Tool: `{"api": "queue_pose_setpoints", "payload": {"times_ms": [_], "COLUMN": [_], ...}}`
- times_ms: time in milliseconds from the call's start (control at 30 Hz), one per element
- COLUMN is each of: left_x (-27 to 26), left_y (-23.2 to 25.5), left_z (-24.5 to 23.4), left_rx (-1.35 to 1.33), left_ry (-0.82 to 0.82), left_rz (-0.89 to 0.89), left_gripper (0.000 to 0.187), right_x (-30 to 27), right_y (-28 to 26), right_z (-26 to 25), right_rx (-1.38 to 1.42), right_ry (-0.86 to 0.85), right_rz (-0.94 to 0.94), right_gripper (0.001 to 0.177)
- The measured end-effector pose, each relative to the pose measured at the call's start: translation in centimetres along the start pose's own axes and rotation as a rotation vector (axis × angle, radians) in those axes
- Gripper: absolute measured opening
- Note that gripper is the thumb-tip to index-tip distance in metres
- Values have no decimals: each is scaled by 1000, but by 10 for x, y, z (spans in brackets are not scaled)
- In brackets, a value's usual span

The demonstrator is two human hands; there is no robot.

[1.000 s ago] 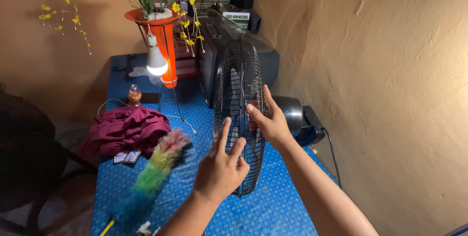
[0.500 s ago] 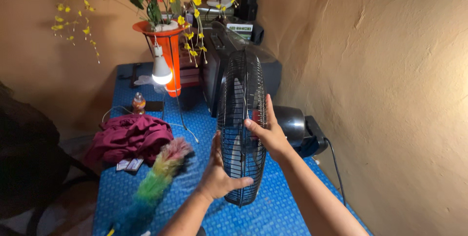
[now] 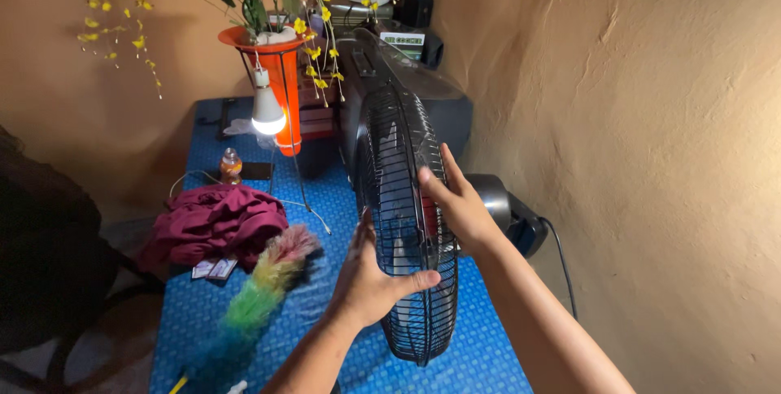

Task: The person assembles a table fan by attaching the front and rear wire cages to the motor housing, securing the blades, and plugging the unit into a wall socket. The person then turns the fan on and briefly uses a duster near the running fan.

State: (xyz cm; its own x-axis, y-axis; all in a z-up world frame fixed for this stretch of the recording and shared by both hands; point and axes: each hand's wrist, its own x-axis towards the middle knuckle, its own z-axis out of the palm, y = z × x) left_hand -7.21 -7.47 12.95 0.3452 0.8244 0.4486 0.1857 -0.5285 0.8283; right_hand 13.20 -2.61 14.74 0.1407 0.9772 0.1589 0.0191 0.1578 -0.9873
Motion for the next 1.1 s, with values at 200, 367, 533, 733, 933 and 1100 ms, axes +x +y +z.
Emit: {"api": "queue_pose_setpoints", "payload": {"times_ms": [200, 367, 533, 733, 933, 1100], "left_x": [2, 16, 24, 19, 8, 12], "left_y": [-17, -11, 5, 19, 19, 38], "left_z": [-8, -12, -25, -29, -34, -37], "left_rx": [214, 205, 231, 367, 645, 805], "left_ry": [0, 61, 23, 84, 141, 56], "left_rz": [194, 157, 160, 141, 178, 142], "left_gripper": [93, 123, 124, 96, 50, 65], "right_x": [-37, -33, -31, -17, -12, -11], "right_y": [-10, -12, -12, 7, 9, 6], "right_z": [-4, -1, 1, 20, 36, 33], "right_rx": [12, -17, -24, -205, -301, -250], "right_ry": [-213, -181, -176, -65, 35, 17], "right_rz": [-118, -90, -89, -452, -400, -420], "right_gripper": [104, 101, 100, 95, 100, 98]}}
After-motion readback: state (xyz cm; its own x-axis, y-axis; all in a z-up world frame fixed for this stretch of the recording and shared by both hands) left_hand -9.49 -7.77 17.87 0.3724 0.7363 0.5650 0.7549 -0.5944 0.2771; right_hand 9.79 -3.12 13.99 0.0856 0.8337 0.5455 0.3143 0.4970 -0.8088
